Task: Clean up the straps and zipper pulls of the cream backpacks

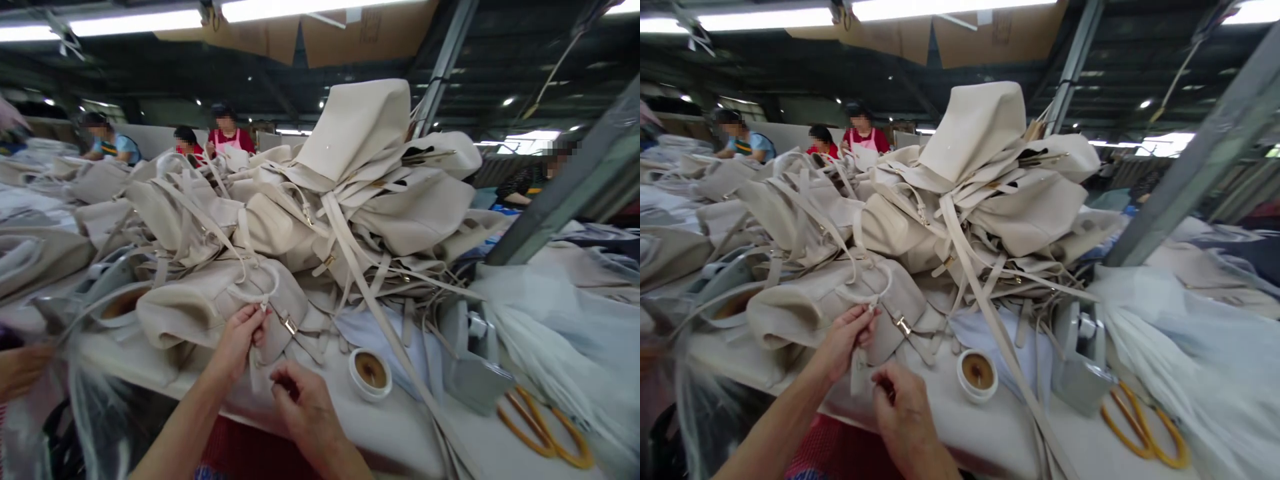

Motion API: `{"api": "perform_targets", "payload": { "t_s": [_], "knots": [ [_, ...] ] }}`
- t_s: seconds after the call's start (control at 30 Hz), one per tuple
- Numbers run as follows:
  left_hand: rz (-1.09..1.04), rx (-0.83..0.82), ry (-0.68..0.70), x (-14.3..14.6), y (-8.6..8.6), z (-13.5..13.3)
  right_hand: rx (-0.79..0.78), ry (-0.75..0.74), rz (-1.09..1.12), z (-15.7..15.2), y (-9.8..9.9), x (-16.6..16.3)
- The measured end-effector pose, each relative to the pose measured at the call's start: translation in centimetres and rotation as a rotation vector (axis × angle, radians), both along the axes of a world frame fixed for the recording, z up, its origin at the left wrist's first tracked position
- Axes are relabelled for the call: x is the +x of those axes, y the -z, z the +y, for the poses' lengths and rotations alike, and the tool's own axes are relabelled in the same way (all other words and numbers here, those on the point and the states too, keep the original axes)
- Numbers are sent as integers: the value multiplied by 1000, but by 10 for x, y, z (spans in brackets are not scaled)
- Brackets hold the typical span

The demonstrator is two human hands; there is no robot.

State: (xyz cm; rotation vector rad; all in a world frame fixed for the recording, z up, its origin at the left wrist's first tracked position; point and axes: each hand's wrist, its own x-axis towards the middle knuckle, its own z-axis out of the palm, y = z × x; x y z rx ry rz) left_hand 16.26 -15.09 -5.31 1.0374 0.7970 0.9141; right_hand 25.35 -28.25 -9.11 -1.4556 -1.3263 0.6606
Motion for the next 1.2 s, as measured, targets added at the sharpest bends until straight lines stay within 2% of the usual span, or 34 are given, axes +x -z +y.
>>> {"api": "perform_targets", "payload": {
  "t_s": [0.13,0.2,0.27,0.33,0.4,0.47,0.57,0.63,0.7,0.83,0.93,1.0,1.07,1.13,1.2],
  "knots": [
    [79,128,-96,-2,-6,23,163,129,-378,-32,-25,53],
    [125,224,-77,-7,-12,39,169,234,-638,-52,-28,80],
    [164,259,35,-17,-17,54,98,339,-884,-69,-20,104],
    [167,204,192,-29,-19,63,16,401,-1080,-81,-6,121],
    [132,121,306,-42,-17,64,-38,405,-1201,-86,7,133],
    [88,73,322,-51,-11,56,-72,364,-1217,-85,10,139],
    [84,50,290,-55,1,36,-68,291,-1064,-70,-7,144],
    [111,63,280,-51,9,22,-76,277,-962,-51,-23,146],
    [120,67,261,-45,14,11,-146,282,-963,-26,-34,147],
    [79,4,184,-38,19,-7,-336,311,-1048,17,-38,148],
    [15,-56,144,-39,17,-19,-313,308,-1015,25,-44,154],
    [-42,-116,148,-42,11,-26,-219,270,-820,18,-56,158],
    [-94,-167,175,-44,4,-32,-186,190,-410,9,-74,158],
    [-134,-194,198,-45,-5,-37,-280,61,37,3,-91,153],
    [-146,-190,193,-44,-12,-40,-407,-68,297,6,-101,141]
  ]
}}
